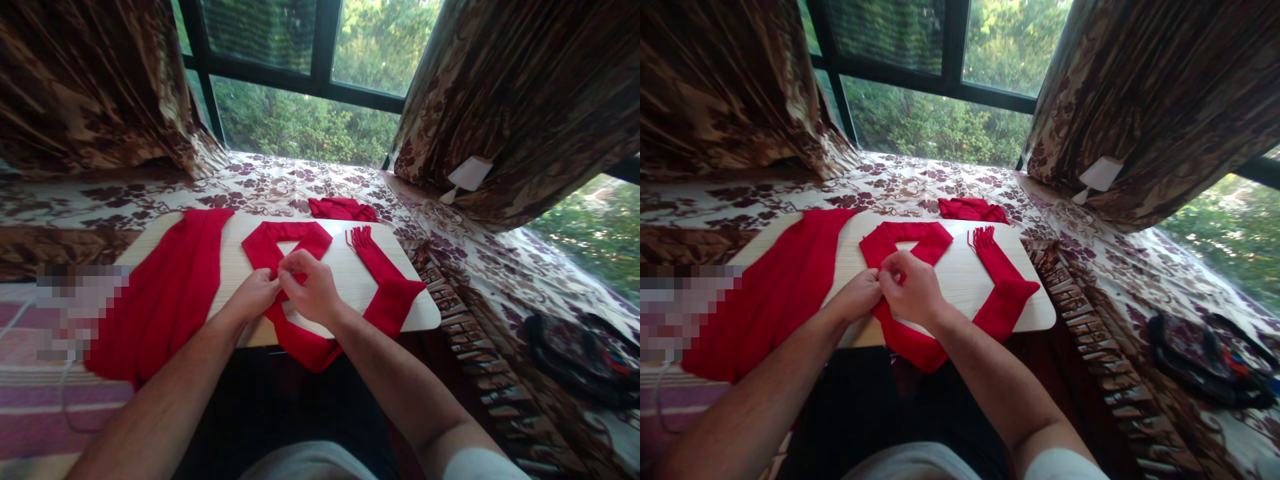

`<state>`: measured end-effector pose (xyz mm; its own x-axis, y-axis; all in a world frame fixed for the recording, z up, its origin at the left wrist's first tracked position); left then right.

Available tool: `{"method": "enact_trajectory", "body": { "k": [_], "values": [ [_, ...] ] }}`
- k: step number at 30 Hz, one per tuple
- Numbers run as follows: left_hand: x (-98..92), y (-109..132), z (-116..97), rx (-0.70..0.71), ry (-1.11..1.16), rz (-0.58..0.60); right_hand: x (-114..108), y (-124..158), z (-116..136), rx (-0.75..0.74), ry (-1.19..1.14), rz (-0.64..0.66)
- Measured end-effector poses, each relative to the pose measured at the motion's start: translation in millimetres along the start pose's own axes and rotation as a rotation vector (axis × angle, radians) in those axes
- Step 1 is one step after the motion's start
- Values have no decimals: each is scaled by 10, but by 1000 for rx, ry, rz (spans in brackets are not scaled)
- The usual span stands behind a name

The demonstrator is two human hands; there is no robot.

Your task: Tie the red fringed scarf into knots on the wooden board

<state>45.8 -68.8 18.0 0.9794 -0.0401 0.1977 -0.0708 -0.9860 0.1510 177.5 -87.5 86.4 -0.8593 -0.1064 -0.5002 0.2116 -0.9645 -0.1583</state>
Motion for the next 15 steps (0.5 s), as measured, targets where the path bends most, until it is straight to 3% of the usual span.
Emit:
{"method": "enact_trajectory", "body": {
  "k": [2,4,7,9,13,15],
  "values": [
    [0,-10,25,24,4,17,24,147,-74,76,228,6],
    [-10,-29,38,46,35,0,102,315,-164,101,451,98],
    [-11,-59,17,76,69,-21,228,513,-305,85,623,182],
    [-1,-62,-20,74,69,-31,281,554,-399,106,568,195],
    [21,-21,-119,28,78,-75,277,461,-542,239,193,229],
    [35,2,-166,18,80,-95,221,403,-560,291,157,202]
  ]
}}
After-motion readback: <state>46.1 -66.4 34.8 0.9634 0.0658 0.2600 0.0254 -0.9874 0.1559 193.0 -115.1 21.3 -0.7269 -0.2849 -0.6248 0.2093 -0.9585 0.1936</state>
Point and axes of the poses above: each hand's wrist, its own y-axis away from the middle knuckle, its own x-axis out of the palm, z = x × y, the point moved 4 cm from there along -y, towards the middle knuckle, and after that the axes turned 11 degrees about x, right-handed, at the moved point
